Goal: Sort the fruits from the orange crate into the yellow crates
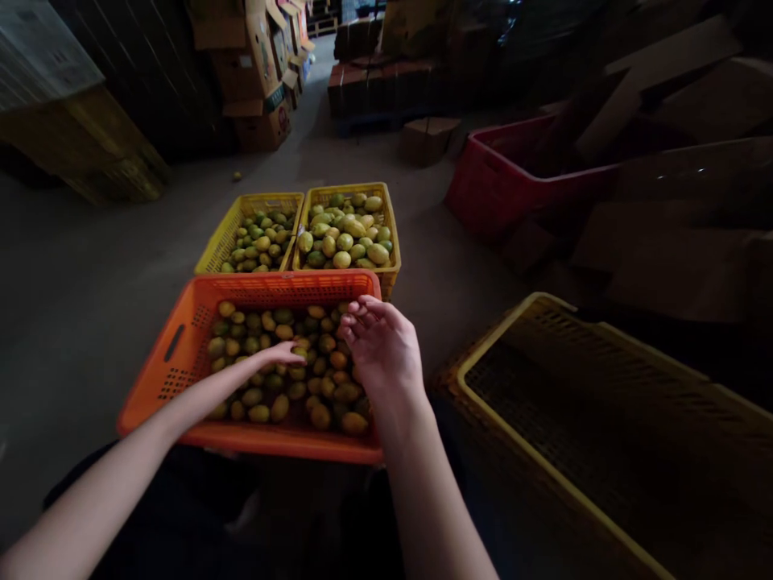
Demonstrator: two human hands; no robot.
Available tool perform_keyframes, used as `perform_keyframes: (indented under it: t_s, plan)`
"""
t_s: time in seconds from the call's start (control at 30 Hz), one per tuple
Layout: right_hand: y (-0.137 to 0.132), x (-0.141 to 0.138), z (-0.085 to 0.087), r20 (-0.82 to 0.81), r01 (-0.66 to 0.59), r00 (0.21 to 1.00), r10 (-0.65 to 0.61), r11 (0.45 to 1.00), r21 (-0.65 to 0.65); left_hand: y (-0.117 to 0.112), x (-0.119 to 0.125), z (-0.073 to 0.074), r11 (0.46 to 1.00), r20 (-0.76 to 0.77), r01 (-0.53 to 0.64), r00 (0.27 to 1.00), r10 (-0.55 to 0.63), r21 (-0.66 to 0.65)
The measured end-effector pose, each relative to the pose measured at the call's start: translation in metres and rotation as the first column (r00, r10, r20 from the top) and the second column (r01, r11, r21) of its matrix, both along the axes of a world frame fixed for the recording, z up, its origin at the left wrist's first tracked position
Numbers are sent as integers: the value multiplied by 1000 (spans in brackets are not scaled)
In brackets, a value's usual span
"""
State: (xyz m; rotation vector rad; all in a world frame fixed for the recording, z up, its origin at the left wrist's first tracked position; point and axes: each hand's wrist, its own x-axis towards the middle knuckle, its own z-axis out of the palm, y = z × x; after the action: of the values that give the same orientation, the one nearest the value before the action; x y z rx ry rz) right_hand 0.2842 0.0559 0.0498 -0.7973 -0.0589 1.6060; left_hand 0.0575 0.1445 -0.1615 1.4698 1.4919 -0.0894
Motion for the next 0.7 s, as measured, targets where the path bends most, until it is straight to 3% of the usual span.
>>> perform_keyframes:
  t_s: [0.1,0.2,0.3,0.37,0.4,0.43,0.5,0.6,0.63,0.7]
  plan:
    - [-5,-14,-1,74,-13,997,15,1000,-22,-17,-8,53,994,159,-53,985,67,-91]
    - [-9,-30,0,164,-41,985,51,997,-64,-29,1,124,986,369,-99,918,143,-134]
    - [-12,-47,3,170,-113,978,123,991,-69,-46,12,194,994,553,-65,827,100,-83]
    - [-15,-57,5,130,-146,980,151,988,-46,-58,14,222,993,604,-114,791,102,-19]
    - [-16,-60,6,110,-141,983,145,989,-44,-62,13,228,989,620,-146,777,107,12]
    - [-17,-63,6,86,-127,988,131,990,-59,-64,12,227,983,635,-179,765,112,42]
    - [-18,-65,4,27,-109,993,113,987,-118,-64,8,207,970,642,-229,757,125,81]
    - [-19,-64,0,-66,-144,989,135,977,-160,-60,8,150,960,505,-265,844,182,95]
    - [-18,-63,-2,-85,-149,987,137,977,-152,-61,9,129,960,406,-260,892,198,105]
    - [-16,-59,-5,-111,-132,987,118,983,-127,-69,12,91,972,343,-219,923,176,90]
